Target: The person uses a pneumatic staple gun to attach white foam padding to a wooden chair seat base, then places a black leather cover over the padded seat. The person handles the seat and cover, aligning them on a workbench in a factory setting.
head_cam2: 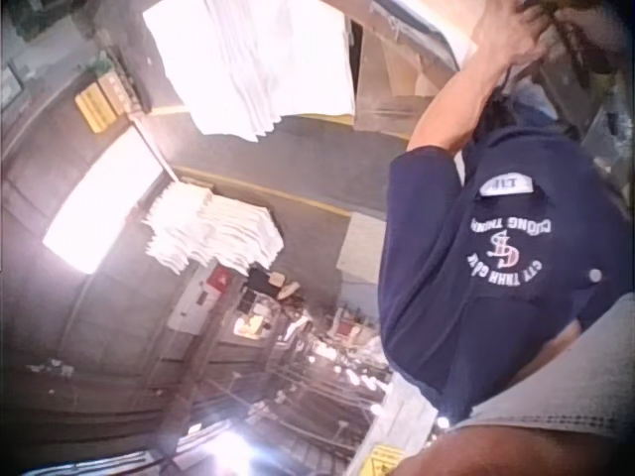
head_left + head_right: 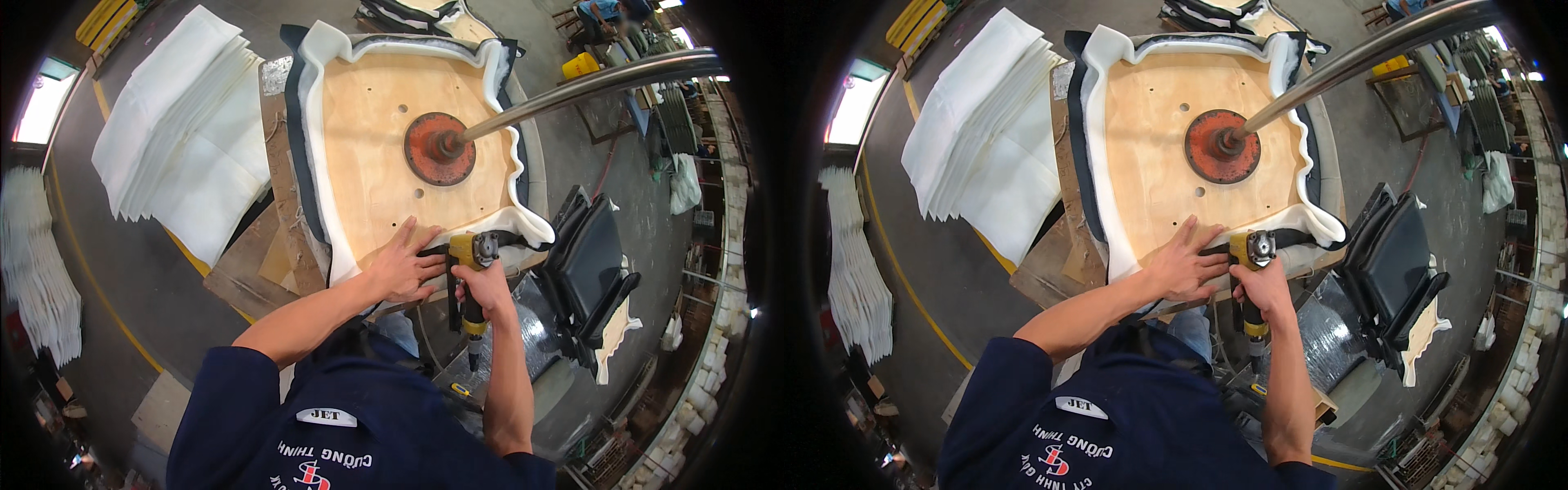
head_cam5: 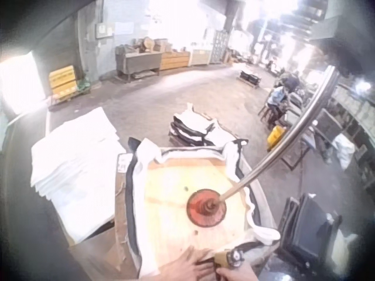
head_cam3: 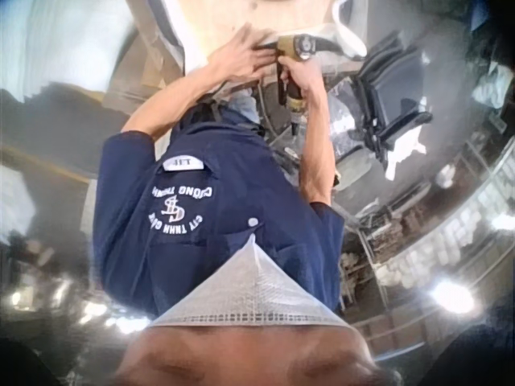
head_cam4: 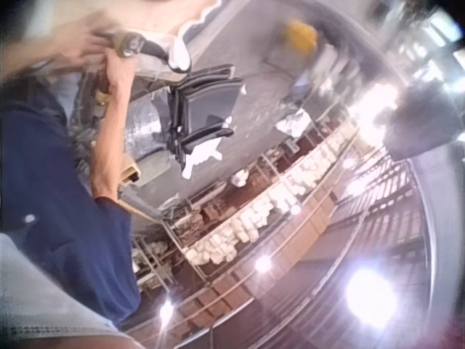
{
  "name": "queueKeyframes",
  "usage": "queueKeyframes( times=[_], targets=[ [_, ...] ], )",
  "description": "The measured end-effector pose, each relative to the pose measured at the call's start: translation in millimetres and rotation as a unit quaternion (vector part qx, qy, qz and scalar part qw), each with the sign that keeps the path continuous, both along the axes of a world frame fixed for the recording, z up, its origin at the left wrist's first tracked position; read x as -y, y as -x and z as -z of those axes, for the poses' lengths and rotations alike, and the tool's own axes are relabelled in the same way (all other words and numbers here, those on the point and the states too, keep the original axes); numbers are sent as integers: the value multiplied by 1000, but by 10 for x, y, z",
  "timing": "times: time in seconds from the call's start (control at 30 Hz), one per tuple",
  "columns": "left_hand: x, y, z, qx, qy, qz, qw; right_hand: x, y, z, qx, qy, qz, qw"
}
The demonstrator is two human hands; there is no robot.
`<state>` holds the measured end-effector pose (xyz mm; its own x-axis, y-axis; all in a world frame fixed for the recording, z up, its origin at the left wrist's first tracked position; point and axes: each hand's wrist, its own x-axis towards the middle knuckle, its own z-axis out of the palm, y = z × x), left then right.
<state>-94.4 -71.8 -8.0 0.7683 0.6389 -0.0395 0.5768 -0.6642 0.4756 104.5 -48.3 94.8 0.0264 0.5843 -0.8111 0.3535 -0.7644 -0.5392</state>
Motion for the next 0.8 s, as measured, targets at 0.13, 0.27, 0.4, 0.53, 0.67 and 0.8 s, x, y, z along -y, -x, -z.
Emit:
queueKeyframes(
  times=[0.13, 0.27, 0.4, 0.53, 0.67, 0.8],
  targets=[
    [15, 3, 114, 53, -16, -15, 998, 185, 232, -163, -38, -106, 59, 992],
    [-98, 10, -240, -59, 43, 32, 997, 108, 155, -86, 4, -64, 16, 998],
    [53, -22, -200, -63, 12, -1, 998, 118, 172, -85, 4, -54, 25, 998],
    [385, 265, -173, -44, -50, -46, 997, 105, 132, -138, -14, -46, 43, 998],
    [369, 382, -240, -54, -23, -41, 997, 200, 107, -133, -46, -46, 41, 997],
    [361, 385, -233, -62, -17, -40, 997, 352, 226, -119, -64, -79, 45, 994]
  ],
)
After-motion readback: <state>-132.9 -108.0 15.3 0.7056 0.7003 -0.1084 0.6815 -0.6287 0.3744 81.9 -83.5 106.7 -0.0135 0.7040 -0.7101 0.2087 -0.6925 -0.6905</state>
